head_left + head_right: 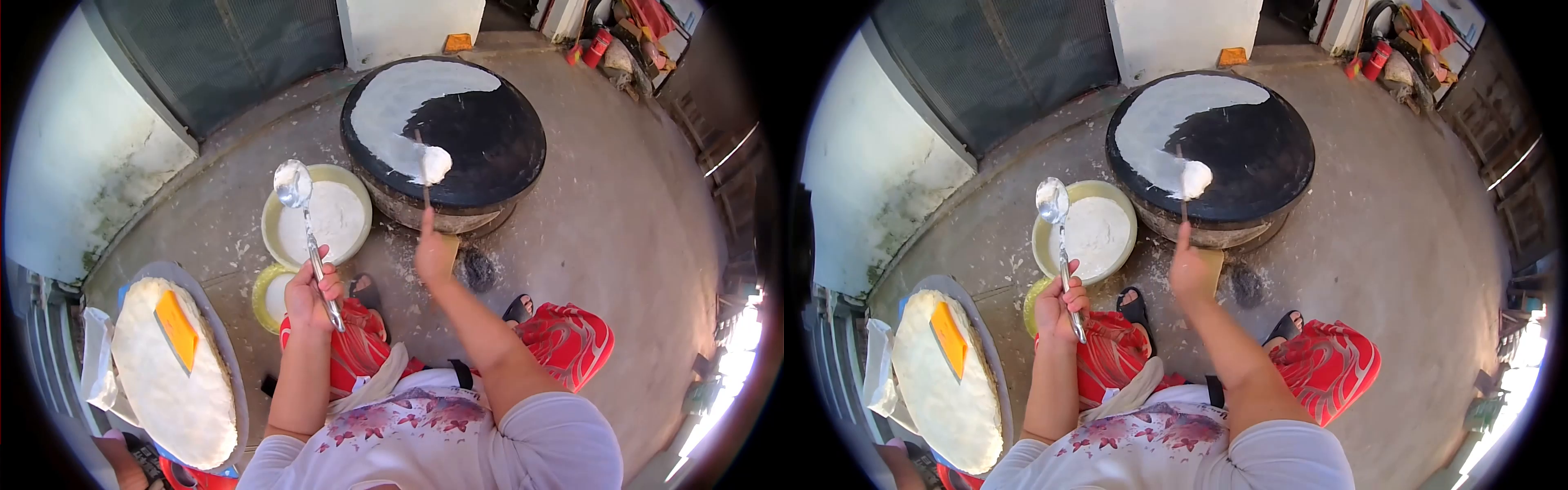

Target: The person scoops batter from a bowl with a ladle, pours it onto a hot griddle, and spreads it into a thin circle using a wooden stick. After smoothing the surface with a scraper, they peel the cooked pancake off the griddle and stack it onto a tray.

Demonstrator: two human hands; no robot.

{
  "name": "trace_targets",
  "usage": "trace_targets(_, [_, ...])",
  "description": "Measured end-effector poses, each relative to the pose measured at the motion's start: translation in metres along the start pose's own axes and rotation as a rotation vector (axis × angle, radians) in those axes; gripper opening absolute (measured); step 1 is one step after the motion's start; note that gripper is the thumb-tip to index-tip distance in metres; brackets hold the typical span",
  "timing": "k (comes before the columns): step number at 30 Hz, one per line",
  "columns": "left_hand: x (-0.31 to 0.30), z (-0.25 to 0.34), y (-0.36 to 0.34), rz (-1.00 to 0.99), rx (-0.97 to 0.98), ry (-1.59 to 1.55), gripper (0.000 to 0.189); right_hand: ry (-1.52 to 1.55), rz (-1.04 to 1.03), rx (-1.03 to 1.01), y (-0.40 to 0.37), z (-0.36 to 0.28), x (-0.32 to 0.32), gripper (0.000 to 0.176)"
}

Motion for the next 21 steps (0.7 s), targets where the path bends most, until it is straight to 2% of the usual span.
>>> trace_targets(1, [-0.001, 0.000, 0.000, -0.002, -0.002, 0.002, 0.030, 0.014, 0.104, 0.049, 0.002, 0.017, -0.015, 0.070])
trace_targets(2, [-0.003, 0.001, -0.001, 0.011, -0.001, -0.009, 0.029, -0.018, -0.001, 0.122, -0.002, 0.037, -0.010, 0.073])
trace_targets(7, [-0.006, 0.002, 0.004, 0.014, 0.013, -0.013, 0.029, 0.066, -0.118, 0.160, -0.019, 0.036, -0.009, 0.069])
trace_targets(9, [-0.005, 0.004, 0.005, 0.021, 0.034, -0.017, 0.028, -0.127, -0.014, -0.153, -0.015, 0.010, 0.003, 0.068])
trace_targets(10, [-0.004, 0.004, 0.003, 0.023, 0.036, -0.010, 0.028, -0.106, -0.167, -0.017, -0.011, 0.034, 0.013, 0.068])
trace_targets(11, [-0.004, 0.003, 0.002, 0.035, 0.031, -0.004, 0.028, -0.101, -0.166, -0.015, -0.010, 0.047, 0.006, 0.068])
trace_targets(13, [-0.004, 0.001, 0.002, 0.044, 0.022, -0.002, 0.028, -0.084, -0.086, 0.127, -0.010, 0.080, -0.024, 0.068])
trace_targets(15, [-0.004, 0.001, 0.003, 0.041, 0.017, -0.032, 0.028, -0.084, -0.149, 0.170, -0.018, 0.088, -0.032, 0.070])
trace_targets(17, [-0.005, 0.001, 0.006, 0.043, 0.021, -0.029, 0.027, -0.038, -0.061, 0.141, -0.023, 0.082, -0.028, 0.070])
trace_targets(18, [-0.005, 0.001, 0.006, 0.046, 0.034, -0.029, 0.027, -0.036, -0.060, 0.146, -0.023, 0.083, -0.026, 0.070])
trace_targets(20, [-0.002, 0.001, 0.008, 0.046, 0.049, -0.020, 0.027, -0.175, -0.143, -0.035, -0.020, 0.068, -0.014, 0.069])
trace_targets(21, [-0.003, 0.000, 0.008, 0.054, 0.045, -0.014, 0.027, -0.168, -0.143, -0.032, -0.017, 0.076, -0.017, 0.069])
Point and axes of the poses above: each hand's wrist, its own y-axis towards the middle knuckle, its own x-axis out of the palm, z = x × y, the point moved 10 cm from there along y, towards the middle knuckle, and after that the axes turned 2 degrees about z, right-handed, at the moved point
